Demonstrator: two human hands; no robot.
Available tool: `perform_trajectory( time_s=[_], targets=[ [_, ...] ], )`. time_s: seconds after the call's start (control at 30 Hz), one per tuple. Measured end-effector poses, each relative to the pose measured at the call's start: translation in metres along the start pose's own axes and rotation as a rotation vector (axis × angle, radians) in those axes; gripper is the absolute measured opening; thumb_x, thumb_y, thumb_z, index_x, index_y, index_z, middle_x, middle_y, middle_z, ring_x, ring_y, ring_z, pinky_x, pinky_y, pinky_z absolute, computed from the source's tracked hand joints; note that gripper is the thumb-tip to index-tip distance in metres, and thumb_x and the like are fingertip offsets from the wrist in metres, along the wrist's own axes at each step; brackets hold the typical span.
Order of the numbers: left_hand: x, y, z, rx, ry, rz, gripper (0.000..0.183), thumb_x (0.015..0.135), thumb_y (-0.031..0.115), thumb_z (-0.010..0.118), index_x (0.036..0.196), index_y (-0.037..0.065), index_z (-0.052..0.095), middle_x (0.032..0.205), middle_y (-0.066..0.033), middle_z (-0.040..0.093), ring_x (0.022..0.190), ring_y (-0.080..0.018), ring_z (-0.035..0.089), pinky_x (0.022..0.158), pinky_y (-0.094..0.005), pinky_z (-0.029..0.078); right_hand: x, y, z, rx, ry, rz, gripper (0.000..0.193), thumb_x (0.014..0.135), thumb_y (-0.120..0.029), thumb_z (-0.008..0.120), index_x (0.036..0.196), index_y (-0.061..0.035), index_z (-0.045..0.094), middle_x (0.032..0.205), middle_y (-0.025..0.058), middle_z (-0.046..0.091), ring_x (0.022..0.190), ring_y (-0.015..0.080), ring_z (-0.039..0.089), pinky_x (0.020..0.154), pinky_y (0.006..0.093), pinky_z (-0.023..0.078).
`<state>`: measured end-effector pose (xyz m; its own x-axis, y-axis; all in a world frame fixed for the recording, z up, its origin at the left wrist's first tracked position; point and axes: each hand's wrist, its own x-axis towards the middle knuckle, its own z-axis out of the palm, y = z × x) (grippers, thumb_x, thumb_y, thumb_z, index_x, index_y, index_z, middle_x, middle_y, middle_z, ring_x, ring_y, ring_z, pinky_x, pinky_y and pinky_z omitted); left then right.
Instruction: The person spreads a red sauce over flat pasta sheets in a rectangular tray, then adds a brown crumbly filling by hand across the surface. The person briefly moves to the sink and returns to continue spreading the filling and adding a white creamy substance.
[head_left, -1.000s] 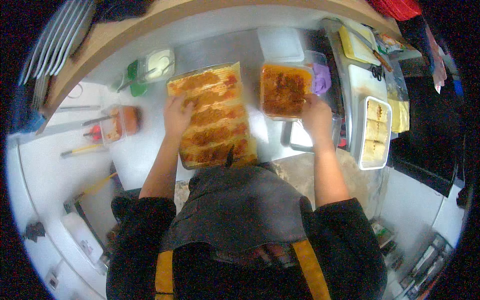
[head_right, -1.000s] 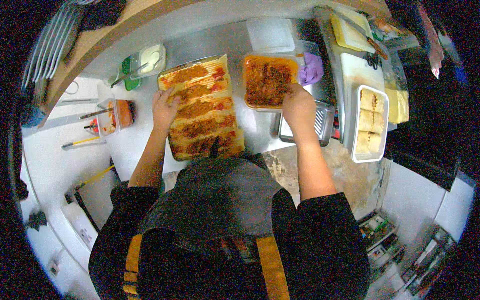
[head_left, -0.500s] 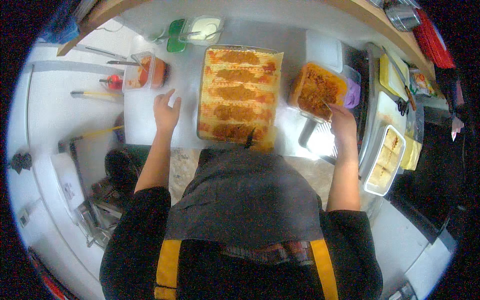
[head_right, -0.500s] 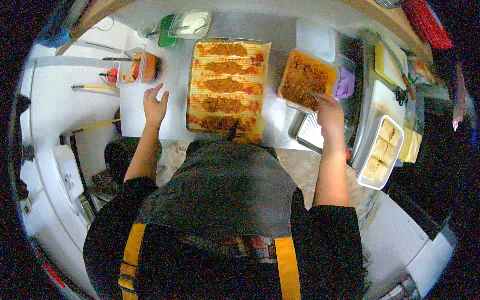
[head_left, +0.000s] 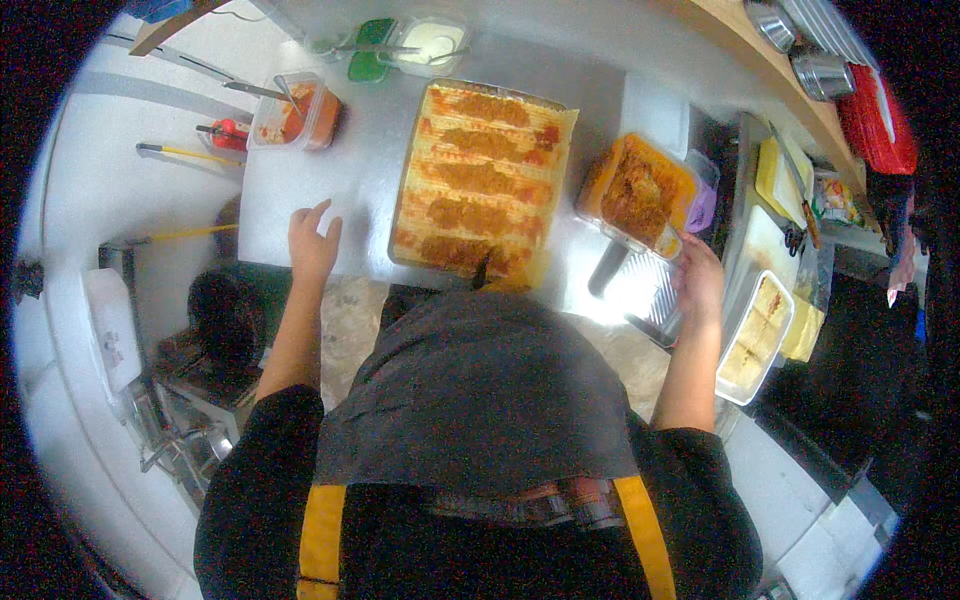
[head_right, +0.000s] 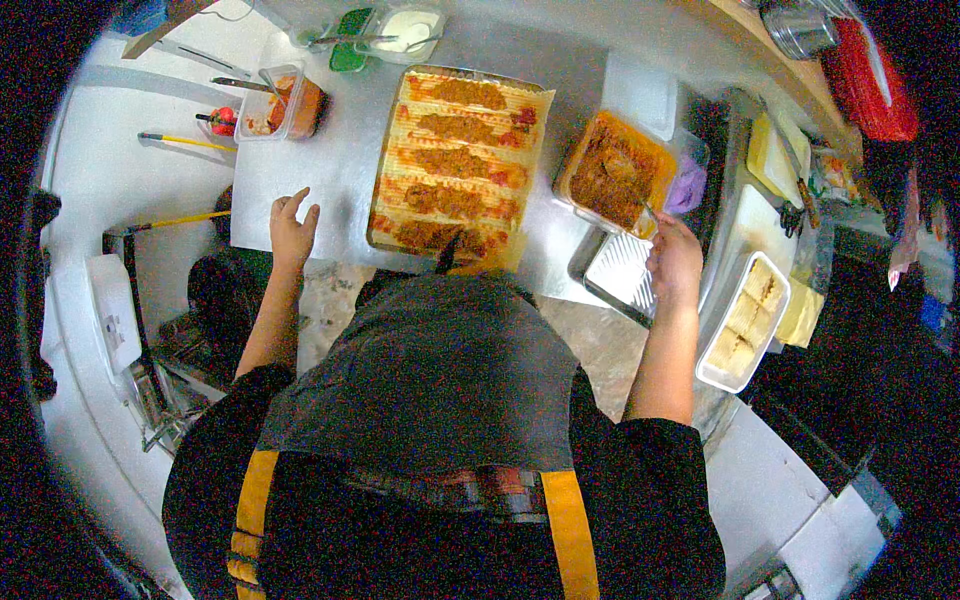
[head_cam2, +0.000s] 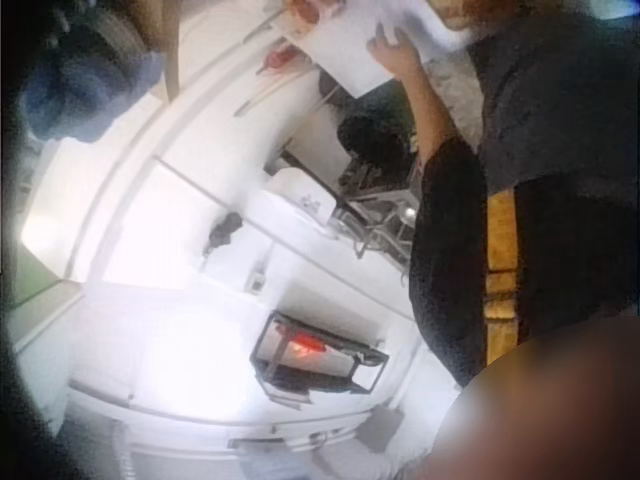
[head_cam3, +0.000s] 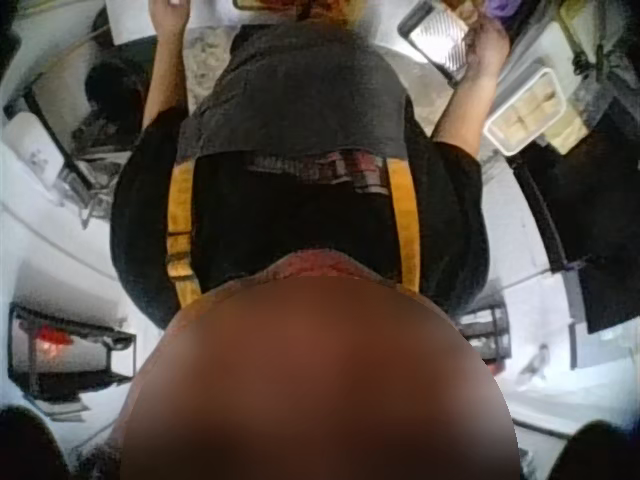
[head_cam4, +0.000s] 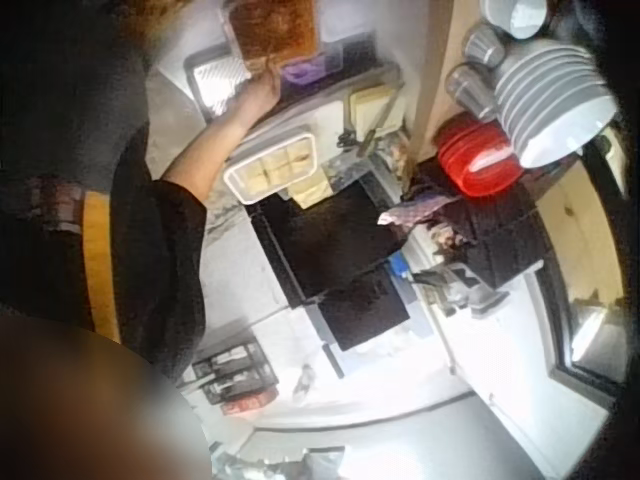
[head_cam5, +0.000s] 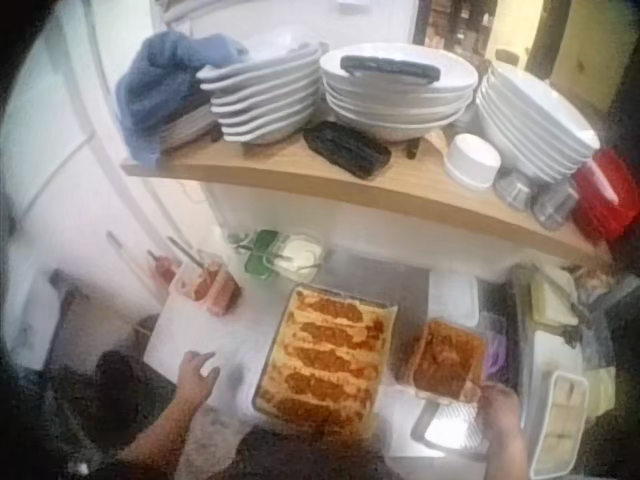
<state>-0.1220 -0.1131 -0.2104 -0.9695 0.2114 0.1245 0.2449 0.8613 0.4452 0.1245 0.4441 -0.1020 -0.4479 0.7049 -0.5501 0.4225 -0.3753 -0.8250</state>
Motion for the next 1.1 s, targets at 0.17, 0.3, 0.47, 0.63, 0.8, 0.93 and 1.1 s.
perform_trajectory(
  time_s=[0.17,0.3,0.47,0.63,0.8,0.93,1.1],
  targets=[
    [-0.014,-0.009,-0.005,0.010,-0.032,-0.011,0.042,0.084,0.020,0.079,0.124,0.010,0.071,0.114,-0.0201,0.062,0.110,-0.0364,0.059,0.098,-0.0453,0.048,-0.024,-0.027,0.015,0.150,-0.078,-0.016,0.026,0.100,-0.012,0.053,0.122,-0.0057,0.064,0.071,-0.0080,0.044,0.053,0.0043,0.038,0.042,0.0222,0.029],
    [-0.022,-0.014,-0.009,0.024,-0.044,-0.028,0.042,0.085,0.020,0.079,0.125,0.009,0.071,0.116,-0.0204,0.061,0.113,-0.0374,0.058,0.100,-0.0457,0.048,-0.022,-0.039,0.071,0.002,-0.113,-0.167,0.026,0.101,-0.009,0.054,0.120,-0.0014,0.071,0.072,-0.0030,0.056,0.057,0.0083,0.051,0.048,0.0241,0.040],
    [-0.017,-0.021,-0.012,-0.008,-0.065,-0.042,0.041,0.086,0.019,0.079,0.125,0.008,0.071,0.114,-0.0198,0.061,0.110,-0.0367,0.059,0.098,-0.0451,0.048,0.012,-0.024,0.179,-0.958,-0.044,-0.944,0.032,0.094,-0.015,0.056,0.120,-0.0042,0.070,0.114,0.0247,0.072,0.102,0.0436,0.070,0.090,0.0488,0.057],
    [-0.008,-0.024,-0.022,-0.032,-0.021,0.005,0.041,0.085,0.018,0.079,0.124,0.008,0.071,0.112,-0.0189,0.061,0.106,-0.0360,0.060,0.095,-0.0449,0.049,0.049,0.001,0.247,-1.384,-0.097,-0.796,0.025,0.096,-0.013,0.051,0.114,-0.0059,0.067,0.108,0.0215,0.072,0.100,0.0400,0.072,0.086,0.0509,0.059],
    [-0.016,-0.037,-0.031,-0.025,-0.019,-0.043,0.041,0.085,0.018,0.079,0.124,0.008,0.072,0.113,-0.0208,0.062,0.108,-0.0371,0.060,0.096,-0.0451,0.049,0.058,0.023,0.245,-1.425,-0.096,-0.833,0.025,0.097,-0.011,0.049,0.114,-0.0041,0.066,0.107,0.0235,0.072,0.098,0.0395,0.073,0.084,0.0501,0.060],
    [-0.021,-0.049,-0.031,0.020,-0.068,-0.098,0.041,0.085,0.019,0.079,0.124,0.008,0.072,0.115,-0.0222,0.062,0.110,-0.0387,0.060,0.098,-0.0455,0.049,0.059,0.030,0.241,-1.351,-0.067,-0.974,0.023,0.096,-0.010,0.050,0.111,-0.0048,0.066,0.104,0.0225,0.072,0.094,0.0389,0.073,0.083,0.0494,0.060],
    [-0.020,-0.049,-0.030,-0.014,-0.054,-0.103,0.040,0.085,0.019,0.078,0.123,0.008,0.073,0.114,-0.0223,0.062,0.109,-0.0390,0.060,0.099,-0.0463,0.049,0.051,0.029,0.237,-1.386,-0.110,-0.822,0.031,0.095,-0.011,0.052,0.124,-0.0058,0.064,0.108,0.0224,0.069,0.101,0.0393,0.070,0.089,0.0493,0.058]
  ],
)
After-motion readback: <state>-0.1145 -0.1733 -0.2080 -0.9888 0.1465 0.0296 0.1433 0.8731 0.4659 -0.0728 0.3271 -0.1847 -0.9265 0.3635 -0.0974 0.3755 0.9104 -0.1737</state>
